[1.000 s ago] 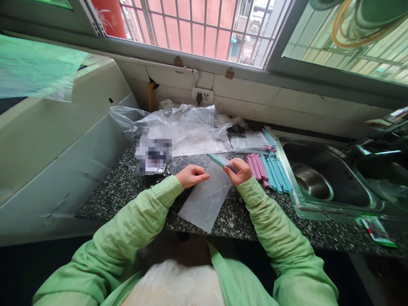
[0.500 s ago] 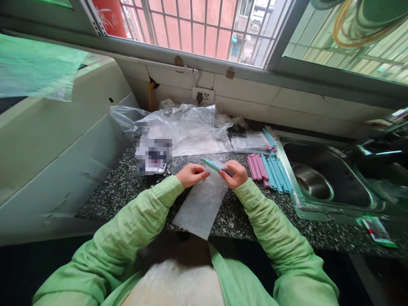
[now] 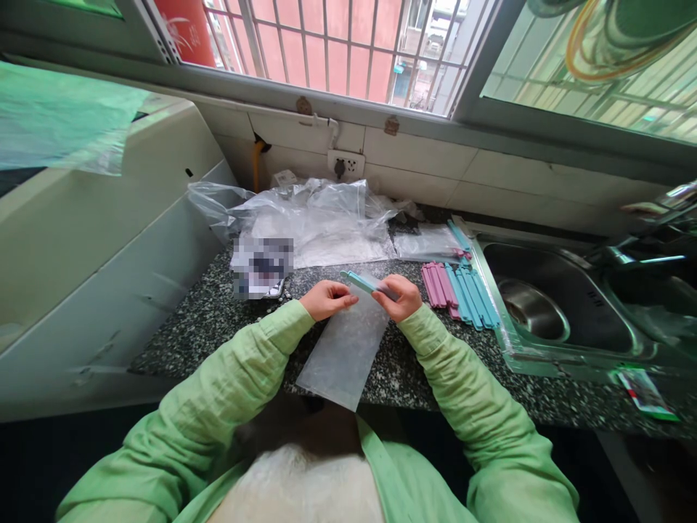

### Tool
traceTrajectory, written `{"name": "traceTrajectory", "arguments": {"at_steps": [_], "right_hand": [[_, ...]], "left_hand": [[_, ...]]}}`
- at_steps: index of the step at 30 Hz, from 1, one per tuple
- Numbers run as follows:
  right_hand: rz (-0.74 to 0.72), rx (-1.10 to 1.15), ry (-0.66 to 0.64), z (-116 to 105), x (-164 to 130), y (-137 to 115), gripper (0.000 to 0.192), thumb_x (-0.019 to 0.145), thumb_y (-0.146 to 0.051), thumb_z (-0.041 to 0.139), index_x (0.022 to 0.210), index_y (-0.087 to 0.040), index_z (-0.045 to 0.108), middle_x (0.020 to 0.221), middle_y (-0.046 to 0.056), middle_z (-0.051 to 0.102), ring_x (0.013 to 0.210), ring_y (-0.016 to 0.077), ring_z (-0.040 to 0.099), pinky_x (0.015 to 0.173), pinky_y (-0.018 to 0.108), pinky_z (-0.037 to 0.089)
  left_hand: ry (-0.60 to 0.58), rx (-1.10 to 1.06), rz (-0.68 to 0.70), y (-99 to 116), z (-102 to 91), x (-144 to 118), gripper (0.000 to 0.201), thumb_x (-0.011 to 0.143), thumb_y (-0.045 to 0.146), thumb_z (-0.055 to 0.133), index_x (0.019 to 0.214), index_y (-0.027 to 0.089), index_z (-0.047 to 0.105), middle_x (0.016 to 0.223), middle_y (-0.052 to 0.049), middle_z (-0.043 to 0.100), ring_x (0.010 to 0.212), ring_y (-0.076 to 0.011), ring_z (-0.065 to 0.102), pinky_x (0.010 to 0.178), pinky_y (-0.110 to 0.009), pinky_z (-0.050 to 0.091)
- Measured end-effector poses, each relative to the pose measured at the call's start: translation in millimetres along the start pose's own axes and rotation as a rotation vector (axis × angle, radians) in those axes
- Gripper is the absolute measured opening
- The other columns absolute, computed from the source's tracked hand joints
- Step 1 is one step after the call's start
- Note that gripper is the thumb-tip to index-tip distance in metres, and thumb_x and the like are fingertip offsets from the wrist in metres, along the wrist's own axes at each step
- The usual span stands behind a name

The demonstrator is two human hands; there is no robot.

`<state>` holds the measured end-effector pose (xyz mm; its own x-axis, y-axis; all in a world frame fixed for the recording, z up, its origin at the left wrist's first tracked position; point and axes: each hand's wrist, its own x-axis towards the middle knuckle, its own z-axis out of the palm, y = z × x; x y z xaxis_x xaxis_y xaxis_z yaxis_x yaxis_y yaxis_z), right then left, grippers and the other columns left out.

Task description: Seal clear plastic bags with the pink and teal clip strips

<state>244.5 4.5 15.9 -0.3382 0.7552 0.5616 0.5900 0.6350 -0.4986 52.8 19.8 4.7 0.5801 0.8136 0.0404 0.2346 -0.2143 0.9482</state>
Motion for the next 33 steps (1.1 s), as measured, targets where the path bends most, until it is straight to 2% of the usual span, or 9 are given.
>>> {"name": "traceTrajectory", "arguments": {"at_steps": [5, 9, 12, 16, 21, 24, 27, 30, 33], "right_hand": [[0.015, 0.053, -0.072, 0.1, 0.6, -3.6, 0.021, 0.073, -0.033, 0.051, 0.06, -0.017, 0.052, 0.056, 0.001, 0.048, 0.054, 0.0113, 0.044, 0.051, 0.025, 0.037], [-0.018, 0.069, -0.139, 2.4, 0.3, -4.4, 0.021, 0.074, -0.033, 0.051, 0.061, -0.016, 0.054, 0.055, 0.002, 0.05, 0.054, 0.011, 0.045, 0.051, 0.024, 0.038], [-0.04, 0.066, -0.142, 5.0, -0.6, -2.9, 0.021, 0.073, -0.032, 0.053, 0.06, -0.016, 0.055, 0.055, 0.002, 0.05, 0.053, 0.0105, 0.045, 0.051, 0.024, 0.038], [-0.019, 0.059, -0.147, 6.3, -1.2, -1.4, 0.022, 0.071, -0.033, 0.054, 0.059, -0.015, 0.055, 0.054, 0.001, 0.05, 0.051, 0.0098, 0.044, 0.049, 0.023, 0.036], [0.14, 0.112, -0.152, 0.2, -1.3, 0.7, 0.028, 0.068, -0.043, 0.057, 0.066, -0.015, 0.058, 0.058, 0.002, 0.057, 0.053, 0.0104, 0.048, 0.05, 0.023, 0.039], [0.308, 0.214, -0.05, -3.1, -1.0, 8.9, 0.039, 0.065, -0.051, 0.058, 0.081, -0.016, 0.06, 0.068, 0.004, 0.061, 0.058, 0.0125, 0.054, 0.053, 0.024, 0.043], [0.425, 0.41, 0.032, -1.1, 0.0, 18.8, 0.053, 0.059, -0.059, 0.058, 0.092, -0.016, 0.057, 0.071, 0.005, 0.062, 0.06, 0.0138, 0.056, 0.052, 0.025, 0.045], [0.49, 0.477, 0.034, 5.2, -0.4, 21.0, 0.051, 0.055, -0.059, 0.061, 0.083, -0.017, 0.06, 0.063, 0.002, 0.061, 0.054, 0.0124, 0.054, 0.05, 0.025, 0.045], [0.536, 0.456, 0.075, 11.4, -3.5, 14.8, 0.041, 0.058, -0.055, 0.061, 0.07, -0.016, 0.063, 0.061, 0.001, 0.061, 0.053, 0.0114, 0.053, 0.052, 0.025, 0.045]], "left_hand": [[0.058, -0.01, -0.005, 1.6, -0.3, -0.6, 0.04, 0.064, 0.046, 0.054, 0.045, 0.015, 0.037, 0.044, 0.007, 0.027, 0.044, -0.0043, 0.024, 0.043, -0.02, 0.019], [0.149, -0.06, 0.022, -0.1, 0.1, 0.1, 0.036, 0.06, 0.045, 0.059, 0.053, 0.014, 0.043, 0.047, 0.007, 0.029, 0.046, -0.0045, 0.025, 0.043, -0.019, 0.021], [0.125, -0.135, 0.014, -0.7, 0.5, 0.3, 0.035, 0.059, 0.047, 0.06, 0.06, 0.013, 0.05, 0.047, 0.007, 0.032, 0.046, -0.0045, 0.027, 0.043, -0.019, 0.022], [0.108, -0.186, -0.008, 3.0, 0.9, -0.8, 0.036, 0.057, 0.047, 0.061, 0.058, 0.012, 0.051, 0.046, 0.007, 0.033, 0.045, -0.0042, 0.027, 0.043, -0.019, 0.022], [0.172, -0.218, -0.027, 9.9, -2.0, -2.3, 0.036, 0.055, 0.046, 0.063, 0.055, 0.012, 0.051, 0.044, 0.007, 0.034, 0.044, -0.0037, 0.027, 0.042, -0.019, 0.022], [0.273, -0.27, -0.014, 13.5, -5.1, -2.3, 0.038, 0.052, 0.047, 0.064, 0.054, 0.012, 0.05, 0.043, 0.008, 0.033, 0.043, -0.0033, 0.027, 0.042, -0.019, 0.022], [0.411, -0.361, -0.025, 16.5, -6.8, -1.8, 0.041, 0.047, 0.05, 0.065, 0.055, 0.013, 0.05, 0.043, 0.008, 0.034, 0.042, -0.0029, 0.028, 0.041, -0.019, 0.022], [0.516, -0.437, -0.044, 17.8, -6.7, -1.1, 0.044, 0.043, 0.051, 0.067, 0.058, 0.014, 0.05, 0.042, 0.008, 0.035, 0.041, -0.0028, 0.029, 0.04, -0.019, 0.022], [0.565, -0.478, -0.053, 17.3, -6.0, -0.2, 0.046, 0.04, 0.052, 0.068, 0.059, 0.014, 0.05, 0.041, 0.009, 0.034, 0.04, -0.0028, 0.03, 0.039, -0.019, 0.022]]}}
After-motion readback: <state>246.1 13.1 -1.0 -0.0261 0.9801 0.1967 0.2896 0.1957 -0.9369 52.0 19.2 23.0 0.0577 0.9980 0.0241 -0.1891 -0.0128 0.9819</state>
